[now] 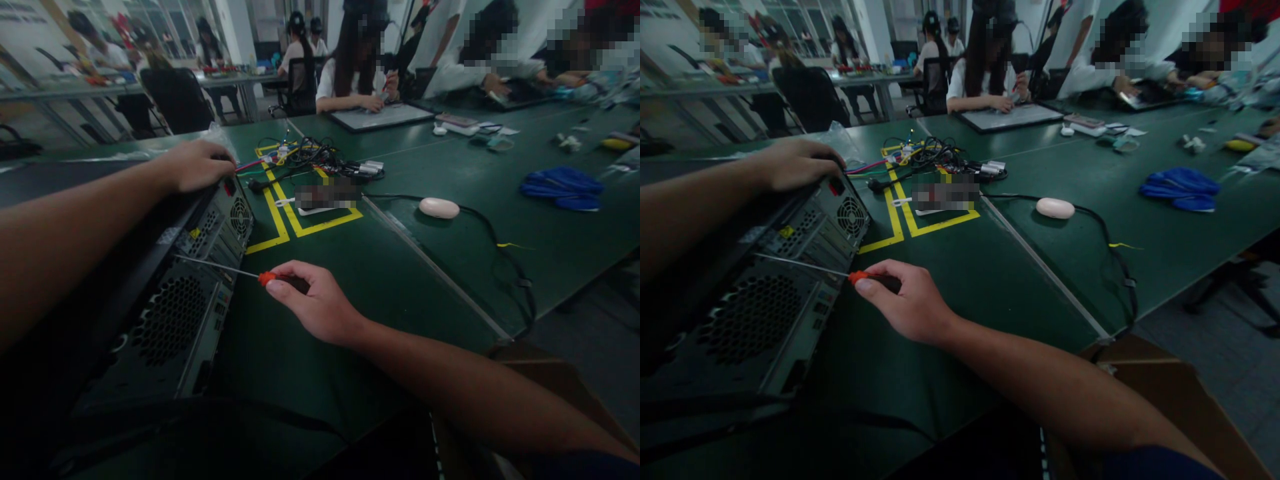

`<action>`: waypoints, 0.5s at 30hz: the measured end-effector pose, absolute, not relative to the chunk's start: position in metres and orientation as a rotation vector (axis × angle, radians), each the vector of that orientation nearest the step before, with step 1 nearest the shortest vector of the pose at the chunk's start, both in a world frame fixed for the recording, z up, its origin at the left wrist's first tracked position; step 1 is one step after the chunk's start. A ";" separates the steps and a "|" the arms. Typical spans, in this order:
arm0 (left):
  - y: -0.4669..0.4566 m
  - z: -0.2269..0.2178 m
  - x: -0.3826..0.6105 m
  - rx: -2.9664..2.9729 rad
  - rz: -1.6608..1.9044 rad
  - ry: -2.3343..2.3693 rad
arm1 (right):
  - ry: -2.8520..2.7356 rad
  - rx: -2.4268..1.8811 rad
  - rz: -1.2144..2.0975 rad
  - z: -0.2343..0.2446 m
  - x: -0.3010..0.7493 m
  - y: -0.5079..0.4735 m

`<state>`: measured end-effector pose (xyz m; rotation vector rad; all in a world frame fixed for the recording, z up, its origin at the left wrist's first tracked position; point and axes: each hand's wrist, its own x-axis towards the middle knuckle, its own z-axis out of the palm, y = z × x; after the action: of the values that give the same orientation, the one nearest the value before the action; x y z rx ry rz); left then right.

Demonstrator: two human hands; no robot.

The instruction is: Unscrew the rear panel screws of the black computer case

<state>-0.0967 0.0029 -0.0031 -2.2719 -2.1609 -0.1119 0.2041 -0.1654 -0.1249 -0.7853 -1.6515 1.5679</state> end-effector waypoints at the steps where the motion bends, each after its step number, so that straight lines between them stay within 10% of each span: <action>1: 0.002 -0.002 -0.095 -2.279 -0.099 -2.164 | -1.644 -0.785 1.573 -0.125 0.204 -0.166; 15: -0.001 0.002 -0.093 -2.297 -0.092 -2.176 | -1.688 -0.793 1.523 -0.123 0.205 -0.165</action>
<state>-0.0927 -0.0010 0.0020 -2.2974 -2.1758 -0.0921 0.2054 -0.1647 -0.1231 -0.7931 -1.6881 1.5229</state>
